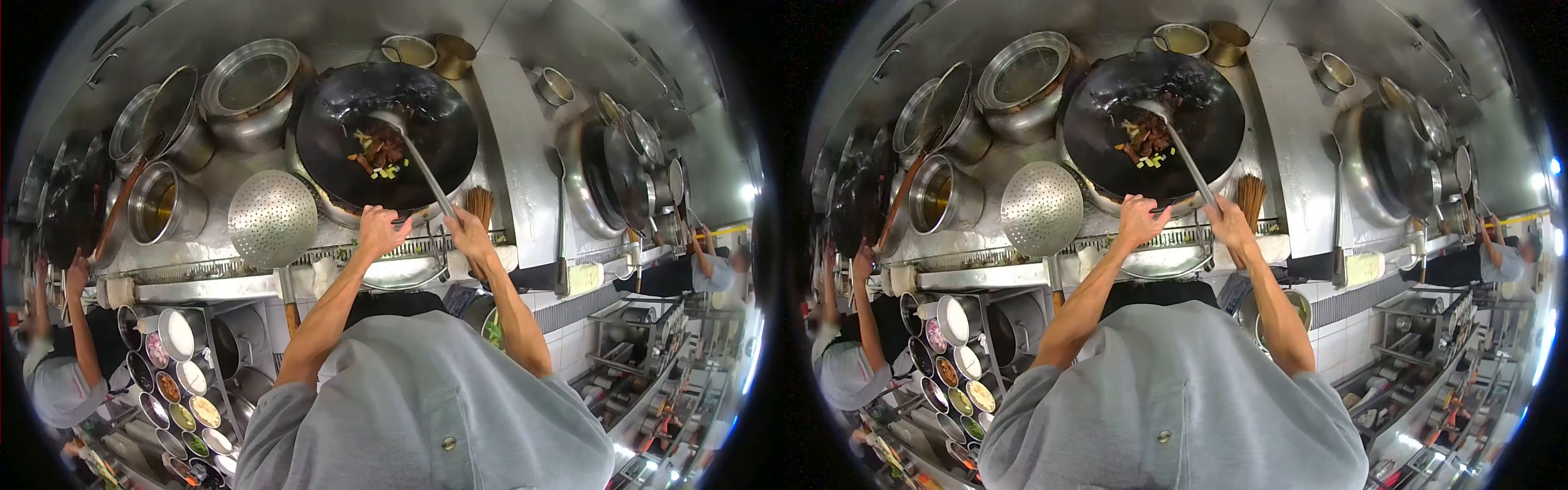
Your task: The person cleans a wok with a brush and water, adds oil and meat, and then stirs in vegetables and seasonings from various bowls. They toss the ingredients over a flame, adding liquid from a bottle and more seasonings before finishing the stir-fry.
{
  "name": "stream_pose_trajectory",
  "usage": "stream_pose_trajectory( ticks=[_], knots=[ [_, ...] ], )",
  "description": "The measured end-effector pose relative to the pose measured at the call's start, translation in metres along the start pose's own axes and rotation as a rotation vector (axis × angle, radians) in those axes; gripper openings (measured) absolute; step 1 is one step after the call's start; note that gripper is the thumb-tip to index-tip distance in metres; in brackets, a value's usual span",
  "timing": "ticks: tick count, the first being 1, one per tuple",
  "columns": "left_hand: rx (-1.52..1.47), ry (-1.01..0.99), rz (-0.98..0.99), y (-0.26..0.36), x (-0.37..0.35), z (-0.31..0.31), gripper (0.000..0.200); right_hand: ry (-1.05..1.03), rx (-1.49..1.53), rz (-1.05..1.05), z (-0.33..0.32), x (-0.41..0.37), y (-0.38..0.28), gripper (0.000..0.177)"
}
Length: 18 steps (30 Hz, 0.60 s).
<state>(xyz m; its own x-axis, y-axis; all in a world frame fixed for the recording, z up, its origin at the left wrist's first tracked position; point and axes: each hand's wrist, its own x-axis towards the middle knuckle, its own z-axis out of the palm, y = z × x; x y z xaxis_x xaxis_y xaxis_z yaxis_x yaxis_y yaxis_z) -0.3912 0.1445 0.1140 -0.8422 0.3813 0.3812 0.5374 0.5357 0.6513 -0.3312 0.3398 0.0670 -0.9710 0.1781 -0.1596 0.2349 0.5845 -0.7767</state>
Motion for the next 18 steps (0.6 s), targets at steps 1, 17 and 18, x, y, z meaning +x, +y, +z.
stream_pose_trajectory(
  ticks=[1, 17, 18],
  knots=[
    [0.007, 0.015, 0.014, 0.000, 0.003, -0.001, 0.035, -0.023, -0.013, 0.001, -0.006, -0.010, -0.006, 0.035],
    [-0.251, 0.250, -0.240, 0.023, -0.020, 0.004, 0.031, 0.216, -0.237, -0.122, -0.031, 0.042, 0.014, 0.034],
    [-0.320, 0.216, -0.395, 0.019, -0.034, -0.003, 0.053, 0.191, -0.234, -0.140, -0.030, 0.046, 0.018, 0.033]
  ],
)
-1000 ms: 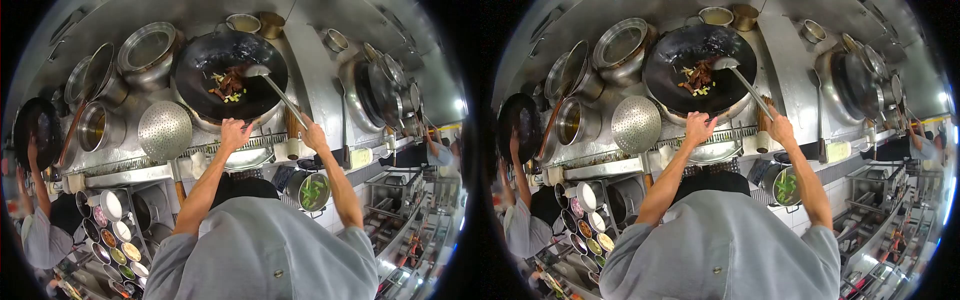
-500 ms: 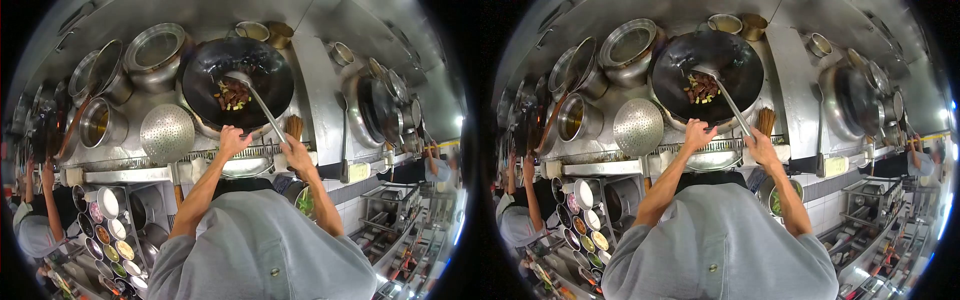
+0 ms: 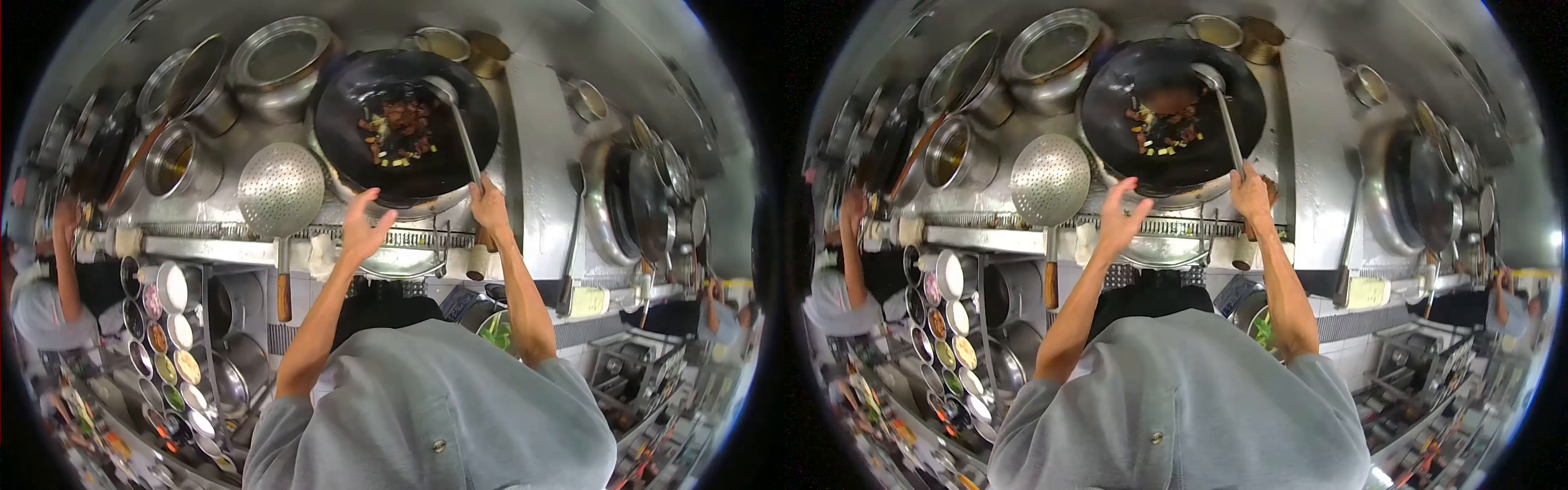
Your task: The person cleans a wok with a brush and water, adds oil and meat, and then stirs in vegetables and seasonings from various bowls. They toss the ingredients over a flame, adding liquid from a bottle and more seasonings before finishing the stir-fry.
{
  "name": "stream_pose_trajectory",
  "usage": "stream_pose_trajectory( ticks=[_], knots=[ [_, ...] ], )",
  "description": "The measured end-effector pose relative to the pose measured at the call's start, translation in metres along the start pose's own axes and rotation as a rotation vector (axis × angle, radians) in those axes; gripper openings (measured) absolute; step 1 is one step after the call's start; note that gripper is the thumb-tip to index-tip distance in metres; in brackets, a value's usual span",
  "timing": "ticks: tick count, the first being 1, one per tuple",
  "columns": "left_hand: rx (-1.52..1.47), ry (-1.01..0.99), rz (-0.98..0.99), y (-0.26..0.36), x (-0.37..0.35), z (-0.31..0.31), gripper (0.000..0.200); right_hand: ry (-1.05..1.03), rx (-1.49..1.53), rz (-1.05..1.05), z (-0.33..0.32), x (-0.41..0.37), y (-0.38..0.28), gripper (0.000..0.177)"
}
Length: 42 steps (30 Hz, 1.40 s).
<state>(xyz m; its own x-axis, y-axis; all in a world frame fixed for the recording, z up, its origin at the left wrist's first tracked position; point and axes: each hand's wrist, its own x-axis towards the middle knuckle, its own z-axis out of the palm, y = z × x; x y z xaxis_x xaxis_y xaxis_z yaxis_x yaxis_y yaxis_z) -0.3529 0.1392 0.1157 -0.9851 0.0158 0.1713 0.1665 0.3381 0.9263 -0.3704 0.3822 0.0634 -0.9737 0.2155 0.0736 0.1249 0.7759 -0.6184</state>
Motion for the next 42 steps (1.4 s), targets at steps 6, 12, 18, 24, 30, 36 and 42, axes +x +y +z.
stream_pose_trajectory(
  ticks=[6, 12, 18, 24, 30, 36, 42],
  knots=[
    [0.262, 0.851, -0.305, -0.021, -0.067, -0.175, 0.051, -0.268, 0.189, 0.160, 0.008, -0.003, -0.018, 0.028],
    [1.109, 1.409, -0.329, 0.013, -0.079, -0.329, 0.079, -0.232, 0.029, -0.205, 0.016, 0.011, -0.054, 0.045],
    [0.802, 1.093, -0.900, -0.029, -0.047, -0.396, 0.100, -0.259, 0.026, -0.036, -0.003, -0.039, -0.120, 0.040],
    [0.678, 0.947, -0.721, -0.064, -0.038, -0.436, 0.069, -0.622, 0.772, 0.261, 0.038, -0.048, -0.233, 0.048],
    [0.571, 1.134, -0.447, -0.089, -0.051, -0.456, 0.047, -1.052, 0.571, 0.077, 0.161, -0.014, -0.363, 0.040],
    [0.364, 1.297, -0.255, -0.086, -0.066, -0.486, 0.036, -1.113, 0.447, 0.035, 0.232, -0.011, -0.416, 0.010],
    [0.016, 1.257, -0.024, -0.049, -0.098, -0.500, 0.034, -1.177, 0.501, 0.088, 0.238, -0.006, -0.415, 0.011]
  ],
)
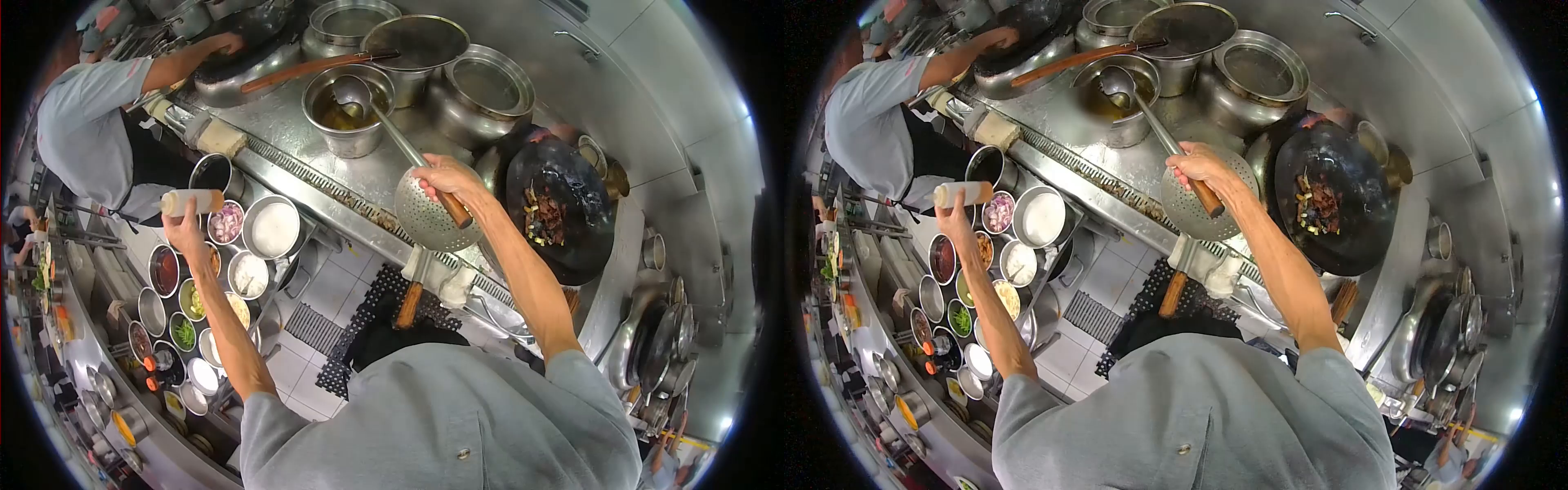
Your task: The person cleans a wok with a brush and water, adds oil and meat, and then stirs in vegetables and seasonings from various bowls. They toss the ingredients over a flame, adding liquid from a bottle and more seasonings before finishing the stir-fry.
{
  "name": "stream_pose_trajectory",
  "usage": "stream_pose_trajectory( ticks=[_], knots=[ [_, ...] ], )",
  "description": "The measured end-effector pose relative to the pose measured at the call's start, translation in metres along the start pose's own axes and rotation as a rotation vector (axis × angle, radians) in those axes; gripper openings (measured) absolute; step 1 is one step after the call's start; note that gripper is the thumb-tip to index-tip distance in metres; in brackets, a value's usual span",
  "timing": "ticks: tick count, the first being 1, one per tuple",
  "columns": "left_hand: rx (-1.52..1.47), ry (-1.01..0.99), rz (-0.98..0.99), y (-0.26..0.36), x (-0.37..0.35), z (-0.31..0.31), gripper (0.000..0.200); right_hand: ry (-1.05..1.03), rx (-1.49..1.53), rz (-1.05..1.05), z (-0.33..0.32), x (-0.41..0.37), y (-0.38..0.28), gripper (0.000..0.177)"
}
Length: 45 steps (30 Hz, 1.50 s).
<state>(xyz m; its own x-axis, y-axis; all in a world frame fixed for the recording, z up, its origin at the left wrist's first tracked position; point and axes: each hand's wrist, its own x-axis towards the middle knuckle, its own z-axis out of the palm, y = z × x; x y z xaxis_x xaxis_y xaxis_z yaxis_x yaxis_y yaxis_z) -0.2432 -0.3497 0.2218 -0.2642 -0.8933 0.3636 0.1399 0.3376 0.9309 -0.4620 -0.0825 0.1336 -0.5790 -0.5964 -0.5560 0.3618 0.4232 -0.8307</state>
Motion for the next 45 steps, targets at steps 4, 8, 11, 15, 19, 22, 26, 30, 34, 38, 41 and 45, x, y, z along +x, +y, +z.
stream_pose_trajectory(
  ticks=[4, 8, 11, 15, 19, 22, 26, 30, 34, 38, 41, 45],
  knots=[
    [-0.022, -0.039, 0.015, -0.008, -0.008, -0.024, 0.039, -0.031, 0.193, -0.034, -0.005, -0.005, 0.020, 0.020],
    [-0.106, -0.166, -0.038, 0.004, -0.026, -0.012, 0.041, -0.181, 0.898, 0.006, -0.004, -0.051, 0.056, 0.032],
    [-0.312, -0.468, -0.174, 0.009, -0.053, 0.020, 0.046, -0.423, 1.210, -0.179, -0.005, -0.095, 0.101, 0.041],
    [-0.241, -1.056, -0.259, 0.019, -0.100, 0.093, 0.047, -0.069, 1.051, -0.344, -0.041, -0.184, 0.127, 0.045],
    [0.139, -1.514, 0.107, 0.017, -0.161, 0.176, 0.041, 0.927, -0.482, -0.511, -0.131, -0.240, 0.142, 0.051],
    [0.396, -1.745, 0.312, 0.035, -0.213, 0.233, 0.053, 0.964, -0.562, -0.212, -0.167, -0.295, 0.133, 0.047],
    [0.667, -1.709, 0.625, 0.057, -0.268, 0.277, 0.061, 1.077, -0.340, -0.227, -0.172, -0.325, 0.175, 0.047],
    [0.942, -1.786, 0.588, 0.062, -0.295, 0.296, 0.066, 1.046, -0.171, -0.148, -0.163, -0.365, 0.203, 0.046],
    [0.911, -1.798, 0.691, 0.062, -0.299, 0.293, 0.068, 1.011, -0.272, -0.076, -0.157, -0.405, 0.221, 0.046],
    [0.531, -1.511, 0.461, 0.058, -0.288, 0.269, 0.049, 0.915, -0.485, -0.060, -0.149, -0.424, 0.250, 0.049],
    [0.274, -1.178, 0.216, 0.035, -0.251, 0.237, 0.043, 0.808, -0.579, 0.116, -0.146, -0.407, 0.252, 0.053],
    [0.157, -0.659, 0.267, 0.016, -0.160, 0.174, 0.039, 0.896, -0.657, -0.022, -0.152, -0.342, 0.256, 0.052]
  ],
)
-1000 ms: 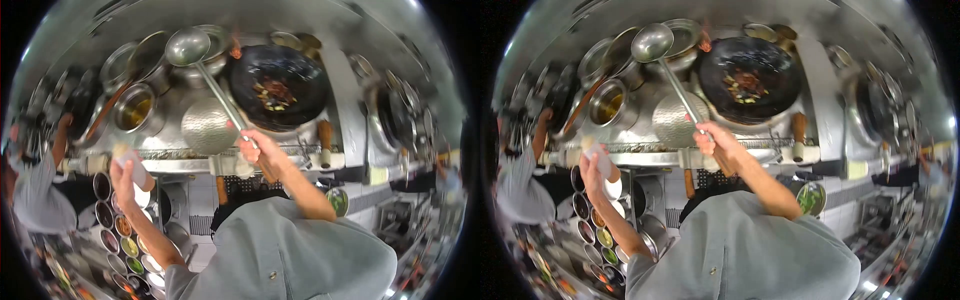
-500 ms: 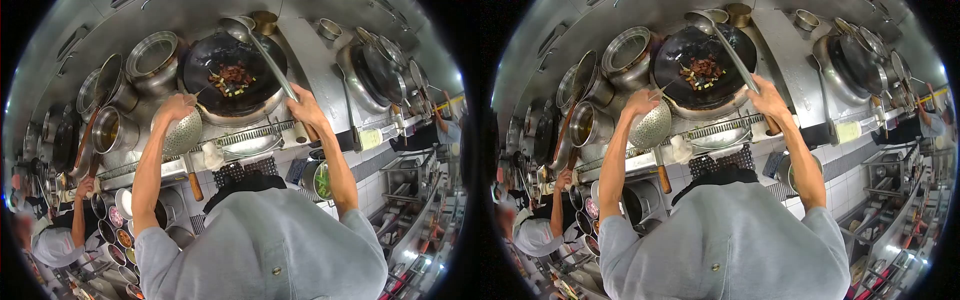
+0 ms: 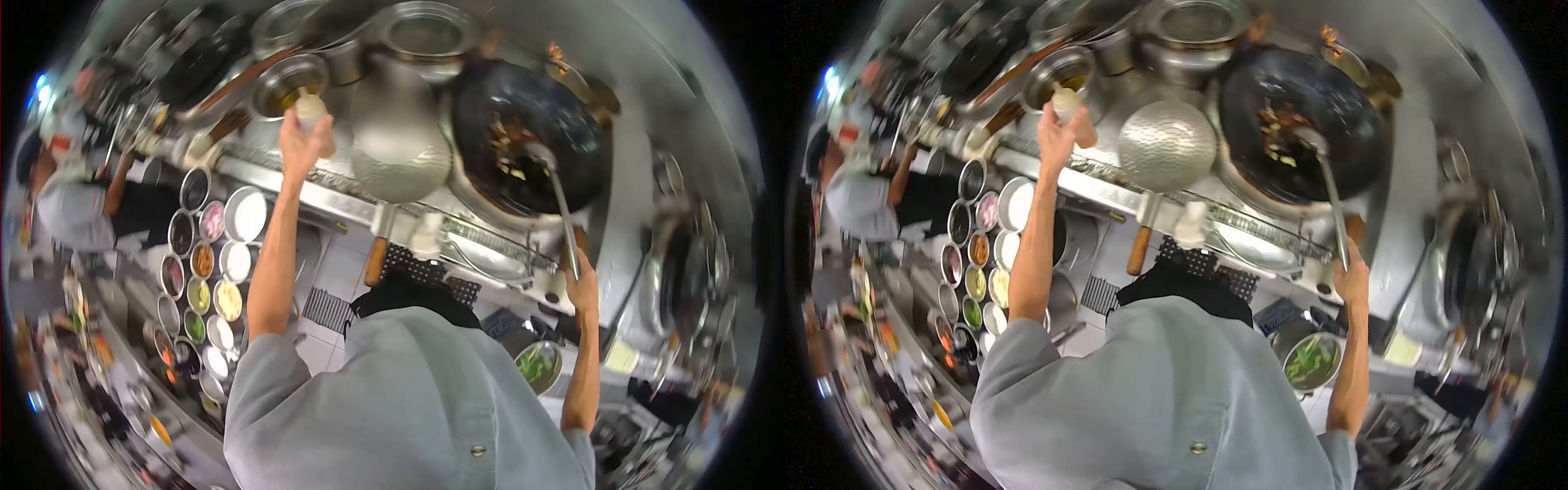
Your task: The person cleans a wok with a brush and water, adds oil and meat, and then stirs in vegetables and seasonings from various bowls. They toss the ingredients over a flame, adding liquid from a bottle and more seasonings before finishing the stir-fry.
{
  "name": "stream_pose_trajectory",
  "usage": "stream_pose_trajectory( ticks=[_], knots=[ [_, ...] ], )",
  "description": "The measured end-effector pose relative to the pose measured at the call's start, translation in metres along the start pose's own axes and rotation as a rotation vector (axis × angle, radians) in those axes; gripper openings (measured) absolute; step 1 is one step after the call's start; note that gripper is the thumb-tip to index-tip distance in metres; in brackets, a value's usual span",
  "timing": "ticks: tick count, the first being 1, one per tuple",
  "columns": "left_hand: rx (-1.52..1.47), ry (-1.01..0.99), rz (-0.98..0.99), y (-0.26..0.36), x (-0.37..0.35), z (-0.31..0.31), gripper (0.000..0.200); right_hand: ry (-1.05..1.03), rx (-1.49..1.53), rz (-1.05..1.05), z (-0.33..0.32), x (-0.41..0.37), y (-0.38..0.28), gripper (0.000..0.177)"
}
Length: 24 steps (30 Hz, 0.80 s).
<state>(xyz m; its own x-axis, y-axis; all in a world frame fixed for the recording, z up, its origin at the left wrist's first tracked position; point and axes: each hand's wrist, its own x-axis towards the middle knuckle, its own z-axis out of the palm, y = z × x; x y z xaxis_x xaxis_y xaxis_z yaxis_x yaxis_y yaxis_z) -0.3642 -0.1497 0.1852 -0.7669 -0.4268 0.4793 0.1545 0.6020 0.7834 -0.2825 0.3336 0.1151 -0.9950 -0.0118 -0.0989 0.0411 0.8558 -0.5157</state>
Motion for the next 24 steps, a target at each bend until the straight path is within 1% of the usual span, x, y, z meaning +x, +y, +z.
stream_pose_trajectory(
  ticks=[1, 2, 3, 4, 5, 6, 8, 9, 10, 11, 12, 14, 16, 17, 18, 20, 22, 23, 24],
  knots=[
    [0.015, 0.090, 0.077, -0.001, 0.007, -0.019, 0.038, 0.058, -0.015, -0.056, 0.004, 0.016, -0.014, 0.052],
    [0.133, 0.166, 0.023, -0.002, 0.013, -0.040, 0.037, 0.131, -0.035, -0.084, 0.010, 0.026, -0.015, 0.051],
    [0.299, 0.138, -0.065, 0.019, 0.022, -0.060, 0.038, 0.141, -0.008, 0.023, 0.017, 0.040, -0.019, 0.051],
    [0.296, 0.176, -0.122, 0.024, 0.024, -0.070, 0.035, 0.163, 0.017, 0.148, 0.020, 0.056, -0.023, 0.051],
    [0.017, 0.243, -0.181, 0.019, 0.026, -0.077, 0.029, 0.137, 0.004, 0.141, 0.020, 0.067, -0.031, 0.050],
    [0.781, 0.223, -0.357, 0.024, 0.028, -0.082, 0.037, 0.115, -0.008, 0.136, 0.021, 0.075, -0.036, 0.049],
    [0.793, 0.434, -0.452, 0.008, 0.030, -0.093, 0.066, 0.016, -0.057, 0.168, 0.023, 0.074, -0.040, 0.047],
    [0.879, 0.460, -0.439, 0.004, 0.032, -0.097, 0.069, 0.083, -0.052, 0.038, 0.021, 0.065, -0.038, 0.047],
    [0.817, 0.459, -0.306, -0.014, 0.030, -0.103, 0.071, 0.143, -0.053, -0.100, 0.019, 0.055, -0.038, 0.047],
    [0.800, 0.465, -0.402, -0.025, 0.027, -0.105, 0.073, 0.082, -0.023, -0.001, 0.013, 0.041, -0.042, 0.049],
    [0.578, 0.429, -0.392, -0.035, 0.026, -0.107, 0.067, 0.073, 0.006, 0.033, 0.008, 0.026, -0.048, 0.050],
    [0.383, 0.426, -0.458, -0.053, 0.022, -0.104, 0.065, 0.002, 0.074, 0.173, -0.010, 0.004, -0.065, 0.050],
    [0.488, 0.385, -0.525, -0.066, 0.015, -0.102, 0.063, -0.057, 0.138, 0.142, -0.004, 0.003, -0.061, 0.050],
    [0.574, 0.290, -0.448, -0.080, 0.012, -0.104, 0.061, -0.081, 0.172, 0.131, 0.001, 0.002, -0.054, 0.050],
    [0.652, 0.279, -0.523, -0.083, 0.012, -0.104, 0.062, -0.062, 0.086, 0.167, 0.009, 0.006, -0.056, 0.050],
    [0.803, 0.259, -0.671, -0.084, 0.010, -0.099, 0.065, 0.065, 0.008, 0.252, 0.020, 0.013, -0.068, 0.050],
    [0.702, 0.198, -0.569, -0.082, 0.009, -0.098, 0.067, 0.148, 0.059, 0.277, 0.026, 0.009, -0.065, 0.050],
    [0.808, 0.222, -0.597, -0.088, 0.008, -0.098, 0.071, 0.190, 0.106, 0.293, 0.027, 0.006, -0.064, 0.050],
    [0.839, 0.200, -0.593, -0.090, 0.007, -0.098, 0.081, 0.230, 0.153, 0.307, 0.028, 0.003, -0.061, 0.050]
  ],
)
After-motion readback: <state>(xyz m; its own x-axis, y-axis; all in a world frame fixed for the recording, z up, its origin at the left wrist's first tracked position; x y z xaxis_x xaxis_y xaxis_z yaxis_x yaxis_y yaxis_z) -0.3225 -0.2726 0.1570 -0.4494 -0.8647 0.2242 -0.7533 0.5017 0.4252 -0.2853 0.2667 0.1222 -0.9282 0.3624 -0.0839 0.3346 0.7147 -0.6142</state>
